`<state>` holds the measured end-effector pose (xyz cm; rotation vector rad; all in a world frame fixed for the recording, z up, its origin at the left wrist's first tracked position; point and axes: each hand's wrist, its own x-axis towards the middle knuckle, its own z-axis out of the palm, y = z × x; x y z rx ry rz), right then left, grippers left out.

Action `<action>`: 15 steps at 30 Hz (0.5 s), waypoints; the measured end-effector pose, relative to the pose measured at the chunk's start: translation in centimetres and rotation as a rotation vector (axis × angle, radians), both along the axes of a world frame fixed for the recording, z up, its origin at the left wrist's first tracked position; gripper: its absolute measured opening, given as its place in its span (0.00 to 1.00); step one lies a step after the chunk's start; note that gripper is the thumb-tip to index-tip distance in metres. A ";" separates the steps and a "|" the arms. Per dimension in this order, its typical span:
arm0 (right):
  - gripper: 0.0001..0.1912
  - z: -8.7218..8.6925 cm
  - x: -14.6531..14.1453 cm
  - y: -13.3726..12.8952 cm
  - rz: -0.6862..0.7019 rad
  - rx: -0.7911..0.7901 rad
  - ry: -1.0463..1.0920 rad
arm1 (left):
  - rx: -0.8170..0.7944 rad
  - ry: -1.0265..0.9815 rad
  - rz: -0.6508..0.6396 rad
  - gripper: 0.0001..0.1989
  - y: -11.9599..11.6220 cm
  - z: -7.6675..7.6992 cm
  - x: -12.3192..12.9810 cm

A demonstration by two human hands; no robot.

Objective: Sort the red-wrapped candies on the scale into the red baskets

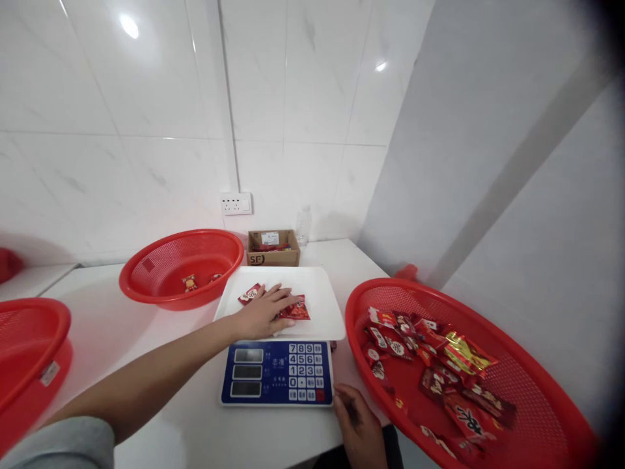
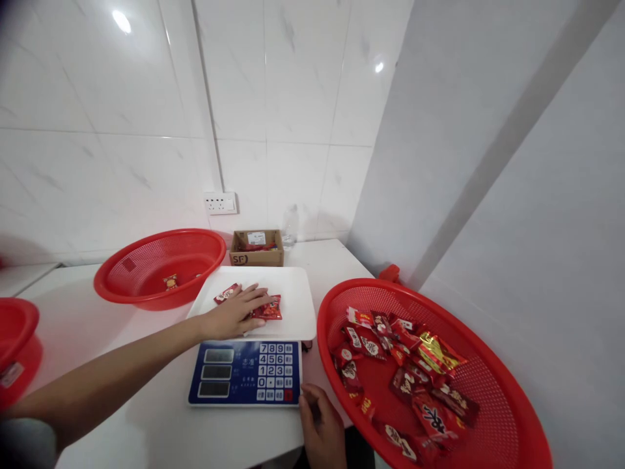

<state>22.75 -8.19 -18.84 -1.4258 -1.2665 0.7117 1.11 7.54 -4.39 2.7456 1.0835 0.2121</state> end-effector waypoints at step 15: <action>0.22 -0.3 -1.0 -0.3 -0.185 0.050 0.075 | -0.019 0.027 0.551 0.35 1.3 1.7 -16.4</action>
